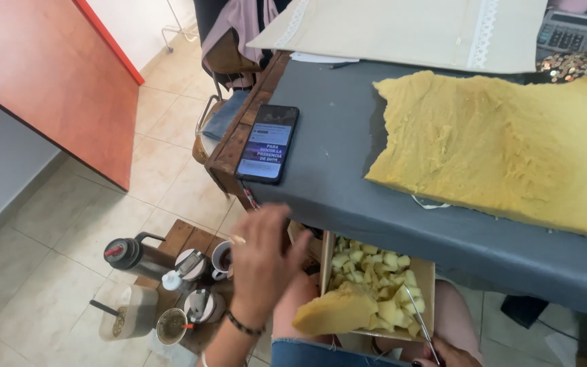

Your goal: Cutting yellow foam into small pieces using scissors and placing them into a cardboard box.

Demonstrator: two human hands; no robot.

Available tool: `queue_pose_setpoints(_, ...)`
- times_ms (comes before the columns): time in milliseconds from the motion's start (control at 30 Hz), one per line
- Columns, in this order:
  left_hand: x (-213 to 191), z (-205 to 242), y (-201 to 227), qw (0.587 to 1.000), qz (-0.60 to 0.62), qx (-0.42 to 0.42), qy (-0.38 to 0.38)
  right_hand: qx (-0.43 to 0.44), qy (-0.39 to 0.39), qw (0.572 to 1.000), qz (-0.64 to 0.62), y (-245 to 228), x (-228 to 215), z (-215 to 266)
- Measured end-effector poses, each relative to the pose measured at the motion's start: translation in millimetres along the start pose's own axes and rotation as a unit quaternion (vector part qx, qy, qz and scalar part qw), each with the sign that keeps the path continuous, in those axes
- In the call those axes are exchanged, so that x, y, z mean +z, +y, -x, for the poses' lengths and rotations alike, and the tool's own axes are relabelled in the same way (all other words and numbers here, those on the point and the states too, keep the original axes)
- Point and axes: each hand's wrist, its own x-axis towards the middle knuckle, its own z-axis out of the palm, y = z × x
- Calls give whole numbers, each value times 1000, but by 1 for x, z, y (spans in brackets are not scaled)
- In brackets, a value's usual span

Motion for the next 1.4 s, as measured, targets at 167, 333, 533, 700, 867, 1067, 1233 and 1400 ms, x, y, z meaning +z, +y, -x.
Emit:
queue_pose_setpoints(167,48,130,49,938,212,84,-262,-116,-19,993,-7,16,-5,-1)
queue_pose_setpoints(333,86,191,55,912,197,101,-345,-161,28,986,-10,14,-6,7)
queue_pose_setpoints(533,118,205,63,961,123,32,-245,-210,112,968,-77,-1,-3,50)
queue_pose_setpoints(700,140,194,62,971,-17,43,-234,-252,55,958,-127,-6,-2,45)
queue_pose_setpoints(867,130,195,64,971,-20,27,-237,-247,-18,967,-55,-17,-8,50)
queue_pose_setpoints(1067,135,208,57,950,163,-123,-234,-254,-87,963,39,-55,-19,61)
queue_pose_setpoints(1233,145,216,56,931,209,-129,-270,-313,-80,946,22,-54,2,30)
queue_pose_setpoints(1400,146,208,49,923,188,-118,-314,-330,14,944,-27,-66,10,28)
